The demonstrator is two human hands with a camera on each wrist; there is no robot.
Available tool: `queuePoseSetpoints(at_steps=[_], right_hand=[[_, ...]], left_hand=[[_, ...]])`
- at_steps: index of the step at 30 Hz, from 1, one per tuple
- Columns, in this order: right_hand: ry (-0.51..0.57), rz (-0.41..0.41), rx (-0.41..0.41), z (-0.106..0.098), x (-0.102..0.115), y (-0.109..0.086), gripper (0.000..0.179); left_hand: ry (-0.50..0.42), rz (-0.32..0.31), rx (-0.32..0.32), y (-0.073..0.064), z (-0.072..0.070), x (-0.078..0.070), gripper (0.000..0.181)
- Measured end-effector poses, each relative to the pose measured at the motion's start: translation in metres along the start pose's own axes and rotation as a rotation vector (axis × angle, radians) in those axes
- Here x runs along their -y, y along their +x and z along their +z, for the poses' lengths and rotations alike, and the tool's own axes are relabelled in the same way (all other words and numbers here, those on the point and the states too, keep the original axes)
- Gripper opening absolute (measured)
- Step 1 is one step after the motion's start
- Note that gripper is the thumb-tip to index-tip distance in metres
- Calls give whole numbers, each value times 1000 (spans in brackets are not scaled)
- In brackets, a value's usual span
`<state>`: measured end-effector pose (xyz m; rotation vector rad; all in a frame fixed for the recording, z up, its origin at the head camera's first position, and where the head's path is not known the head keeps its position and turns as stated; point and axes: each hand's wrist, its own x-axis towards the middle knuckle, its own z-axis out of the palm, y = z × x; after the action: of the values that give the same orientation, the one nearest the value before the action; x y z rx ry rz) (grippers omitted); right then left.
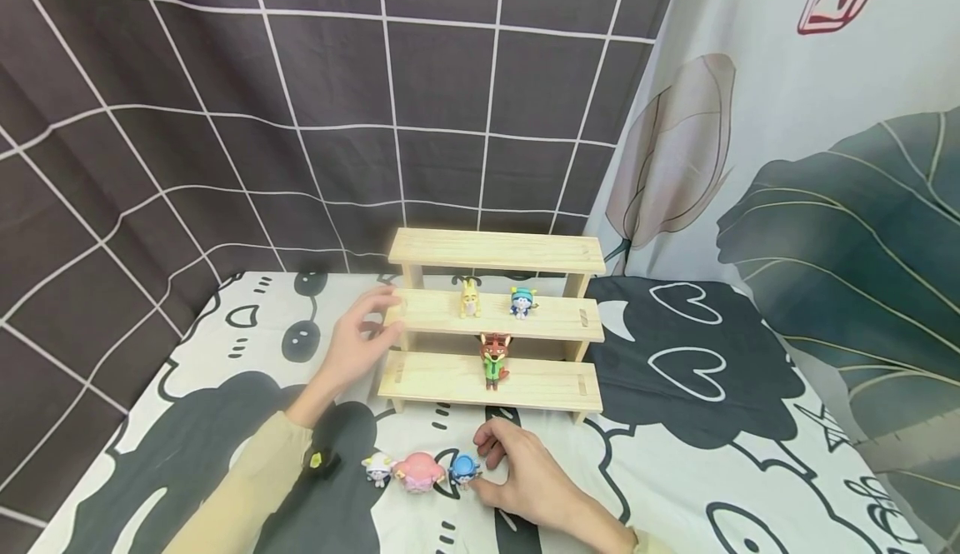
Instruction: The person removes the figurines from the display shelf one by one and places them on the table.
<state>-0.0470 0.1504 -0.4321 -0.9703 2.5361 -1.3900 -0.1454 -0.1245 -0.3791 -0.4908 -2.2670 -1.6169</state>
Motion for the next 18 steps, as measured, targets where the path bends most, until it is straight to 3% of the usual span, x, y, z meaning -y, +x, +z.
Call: queuePoseSetpoints(at_steps=[3,10,18], right_hand=[[-15,-19,-22,-4,0,0,36],[-53,54,-50,-17,4,2,35],[-93,-42,-149,-31,5,8,34]], left_hand=[[6,2,0,0,0,0,33],[-3,5,1,0,0,0,33],[-16,7,2,0,0,-1,33]])
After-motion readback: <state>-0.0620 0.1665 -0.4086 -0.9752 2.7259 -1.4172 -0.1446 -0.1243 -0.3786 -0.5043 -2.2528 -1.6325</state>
